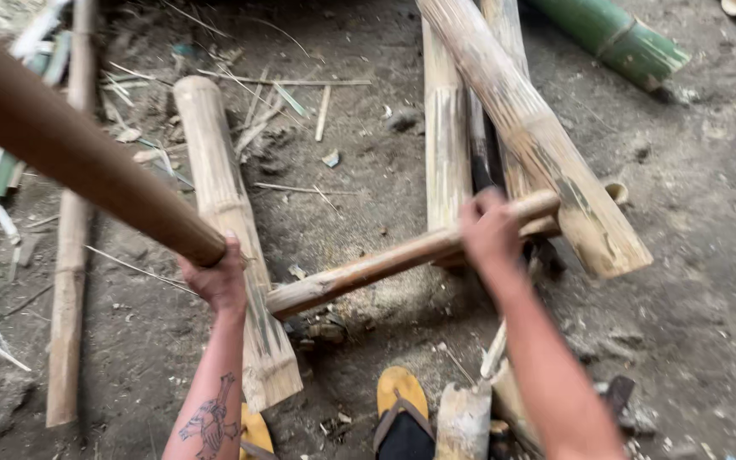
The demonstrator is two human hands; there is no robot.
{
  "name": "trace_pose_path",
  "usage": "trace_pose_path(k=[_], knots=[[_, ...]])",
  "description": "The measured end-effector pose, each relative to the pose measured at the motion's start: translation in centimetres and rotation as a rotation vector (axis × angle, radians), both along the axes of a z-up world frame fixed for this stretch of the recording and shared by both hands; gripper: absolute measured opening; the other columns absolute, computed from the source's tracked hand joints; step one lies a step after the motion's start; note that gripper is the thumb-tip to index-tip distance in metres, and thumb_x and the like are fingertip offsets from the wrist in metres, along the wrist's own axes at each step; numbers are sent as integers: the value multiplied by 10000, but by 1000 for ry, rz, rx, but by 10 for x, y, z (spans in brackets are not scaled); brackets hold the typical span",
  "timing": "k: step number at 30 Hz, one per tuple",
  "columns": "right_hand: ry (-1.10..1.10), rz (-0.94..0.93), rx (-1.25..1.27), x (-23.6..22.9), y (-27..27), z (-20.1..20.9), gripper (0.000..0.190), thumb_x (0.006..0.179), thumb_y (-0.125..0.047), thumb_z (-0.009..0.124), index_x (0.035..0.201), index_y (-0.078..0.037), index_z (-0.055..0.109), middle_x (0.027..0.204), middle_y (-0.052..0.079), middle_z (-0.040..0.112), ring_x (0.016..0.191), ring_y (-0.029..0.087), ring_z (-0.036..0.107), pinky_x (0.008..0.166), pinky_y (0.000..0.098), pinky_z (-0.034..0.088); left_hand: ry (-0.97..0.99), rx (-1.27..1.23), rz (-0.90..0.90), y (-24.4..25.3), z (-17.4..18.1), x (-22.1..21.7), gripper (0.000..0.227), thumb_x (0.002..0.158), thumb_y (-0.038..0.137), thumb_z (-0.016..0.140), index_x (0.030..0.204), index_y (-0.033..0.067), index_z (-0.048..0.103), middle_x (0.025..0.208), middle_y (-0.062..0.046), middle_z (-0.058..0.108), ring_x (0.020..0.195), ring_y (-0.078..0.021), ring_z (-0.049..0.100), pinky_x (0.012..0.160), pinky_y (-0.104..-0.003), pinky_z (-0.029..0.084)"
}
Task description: The person uses a chisel and hammer to carve a circular hole into a bamboo pole, then inserts a smaller bamboo rod into the hole to form a joint.
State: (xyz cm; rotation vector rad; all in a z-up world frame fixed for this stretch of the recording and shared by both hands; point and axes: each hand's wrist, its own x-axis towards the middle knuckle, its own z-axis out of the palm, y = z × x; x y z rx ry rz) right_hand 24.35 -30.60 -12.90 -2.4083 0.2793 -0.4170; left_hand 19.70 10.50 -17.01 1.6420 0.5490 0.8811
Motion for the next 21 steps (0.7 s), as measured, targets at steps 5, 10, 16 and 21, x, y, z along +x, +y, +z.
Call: trace_pose_path(k=[5, 10, 16, 21], knots=[[27, -226, -363, 81, -139, 14, 839, 787, -536, 787, 1348, 8, 480, 1343, 295, 541, 1249, 434, 499, 1029, 595, 393, 95, -129, -112, 5, -21, -3, 799, 814, 254, 878, 1410, 35, 392, 1292, -158, 622, 1099, -242, 688, 937, -380, 532], [506, -145, -418, 104, -182, 1, 1269, 656, -853, 723, 1519, 9, 373, 1528, 358, 398, 1451, 485, 354, 1174, 646, 282, 751, 145, -83, 35, -57, -6, 837, 708, 480, 904, 1335, 37, 572, 1315, -180, 656, 1211, -343, 630, 1086, -401, 453], [395, 48, -129, 119, -210, -8, 1501, 569, -821, 873, 1500, 132, 182, 1518, 426, 189, 1415, 510, 233, 1092, 590, 274, 898, 140, -208, 69, -79, 4, 932, 707, 699, 786, 1326, 12, 670, 1315, -219, 693, 1266, -380, 627, 1090, -472, 445], [557, 129, -72, 113, -206, 1, 1397, 537, -746, 878, 1494, 107, 323, 1450, 354, 476, 1318, 421, 532, 1097, 507, 450, 946, 203, -95, 60, -80, -1, 919, 676, 666, 880, 1290, 5, 703, 1298, -253, 684, 1250, -394, 615, 1064, -485, 475]])
